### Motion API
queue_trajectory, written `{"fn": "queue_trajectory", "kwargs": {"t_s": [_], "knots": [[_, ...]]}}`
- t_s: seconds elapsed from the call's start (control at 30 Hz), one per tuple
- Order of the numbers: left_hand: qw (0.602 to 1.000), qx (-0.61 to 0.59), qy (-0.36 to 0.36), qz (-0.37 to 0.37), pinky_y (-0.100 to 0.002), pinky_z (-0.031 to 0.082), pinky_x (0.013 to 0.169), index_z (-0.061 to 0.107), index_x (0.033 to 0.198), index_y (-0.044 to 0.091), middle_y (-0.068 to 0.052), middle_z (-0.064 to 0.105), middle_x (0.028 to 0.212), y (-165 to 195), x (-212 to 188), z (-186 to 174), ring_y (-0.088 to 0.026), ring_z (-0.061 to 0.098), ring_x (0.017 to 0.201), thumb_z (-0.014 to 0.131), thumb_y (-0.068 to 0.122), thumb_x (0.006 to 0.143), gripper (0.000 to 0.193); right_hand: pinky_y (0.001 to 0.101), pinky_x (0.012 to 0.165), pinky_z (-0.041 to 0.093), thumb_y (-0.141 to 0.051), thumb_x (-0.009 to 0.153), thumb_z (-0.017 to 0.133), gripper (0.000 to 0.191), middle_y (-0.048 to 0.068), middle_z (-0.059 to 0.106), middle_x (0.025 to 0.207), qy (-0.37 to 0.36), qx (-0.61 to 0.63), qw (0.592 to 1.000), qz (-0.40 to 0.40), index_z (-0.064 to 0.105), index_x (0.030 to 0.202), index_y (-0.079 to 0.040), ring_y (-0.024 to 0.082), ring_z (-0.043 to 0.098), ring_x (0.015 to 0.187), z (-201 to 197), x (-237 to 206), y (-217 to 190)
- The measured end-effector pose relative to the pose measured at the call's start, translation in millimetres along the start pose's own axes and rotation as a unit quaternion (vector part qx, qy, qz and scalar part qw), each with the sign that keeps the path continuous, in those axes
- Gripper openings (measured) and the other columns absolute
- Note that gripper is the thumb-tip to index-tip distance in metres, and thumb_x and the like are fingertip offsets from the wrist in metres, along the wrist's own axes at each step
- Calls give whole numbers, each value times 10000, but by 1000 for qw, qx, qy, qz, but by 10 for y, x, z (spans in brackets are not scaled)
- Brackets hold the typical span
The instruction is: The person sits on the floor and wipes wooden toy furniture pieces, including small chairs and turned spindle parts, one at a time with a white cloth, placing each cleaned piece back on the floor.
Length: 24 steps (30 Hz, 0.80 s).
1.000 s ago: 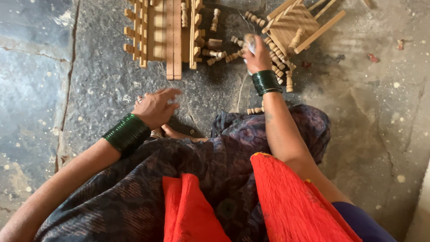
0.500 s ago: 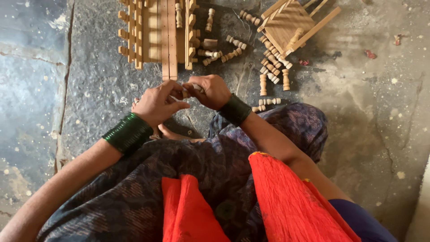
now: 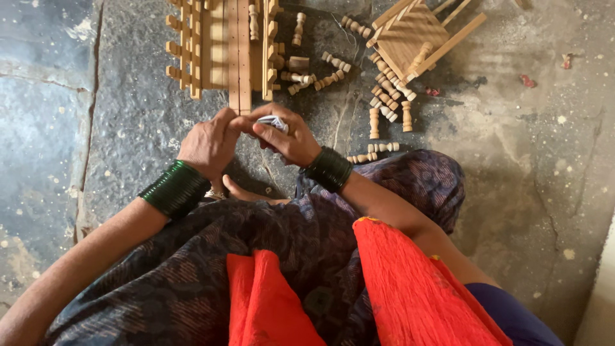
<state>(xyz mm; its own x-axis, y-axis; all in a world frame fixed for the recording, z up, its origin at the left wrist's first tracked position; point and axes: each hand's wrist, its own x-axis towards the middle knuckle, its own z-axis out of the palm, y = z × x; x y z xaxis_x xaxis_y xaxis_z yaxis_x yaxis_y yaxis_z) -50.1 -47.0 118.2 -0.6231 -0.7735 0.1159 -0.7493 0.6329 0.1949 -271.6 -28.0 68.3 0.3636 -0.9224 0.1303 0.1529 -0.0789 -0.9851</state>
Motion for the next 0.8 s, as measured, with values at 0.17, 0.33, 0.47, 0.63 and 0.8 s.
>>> {"fn": "queue_trajectory", "kwargs": {"t_s": [0.17,0.33,0.47,0.63,0.8], "knots": [[826,-378,-158,-387,-326,534,489,651,1027,40,-37,598,642,-126,-24,76,-162,585,503,314,452,1154,547,274,714,597,-289,1047,682,270,62,700,1150,-35,15,991,-130,641,1275,-150,120,628,853,115,-45,-164],[790,-518,-112,-310,-287,535,542,603,1125,78,-50,647,773,0,-35,-100,-121,607,613,399,304,1104,305,248,643,556,-373,1097,566,288,26,668,1018,-59,21,996,-68,617,1289,-164,80,587,737,52,-43,-51],[822,-496,-99,-263,-267,566,587,604,1130,57,-54,689,846,178,23,-203,-111,654,671,426,258,1104,269,221,588,523,-439,1136,437,364,13,696,1001,-2,76,997,-32,611,1212,-128,62,562,678,-105,44,98],[844,-469,-155,-207,-257,598,581,526,1174,22,-9,714,919,283,125,-229,-100,710,695,536,216,1003,259,218,661,499,-400,1177,394,403,21,690,970,47,150,987,-14,616,1313,-92,59,575,767,-171,41,117],[804,-534,-150,-214,-279,544,559,560,1218,-6,-56,656,823,299,131,-145,-128,636,644,547,233,1044,296,228,670,446,-379,1167,439,426,47,701,993,104,62,992,-29,584,1421,-69,74,558,792,-101,-36,-22]]}}
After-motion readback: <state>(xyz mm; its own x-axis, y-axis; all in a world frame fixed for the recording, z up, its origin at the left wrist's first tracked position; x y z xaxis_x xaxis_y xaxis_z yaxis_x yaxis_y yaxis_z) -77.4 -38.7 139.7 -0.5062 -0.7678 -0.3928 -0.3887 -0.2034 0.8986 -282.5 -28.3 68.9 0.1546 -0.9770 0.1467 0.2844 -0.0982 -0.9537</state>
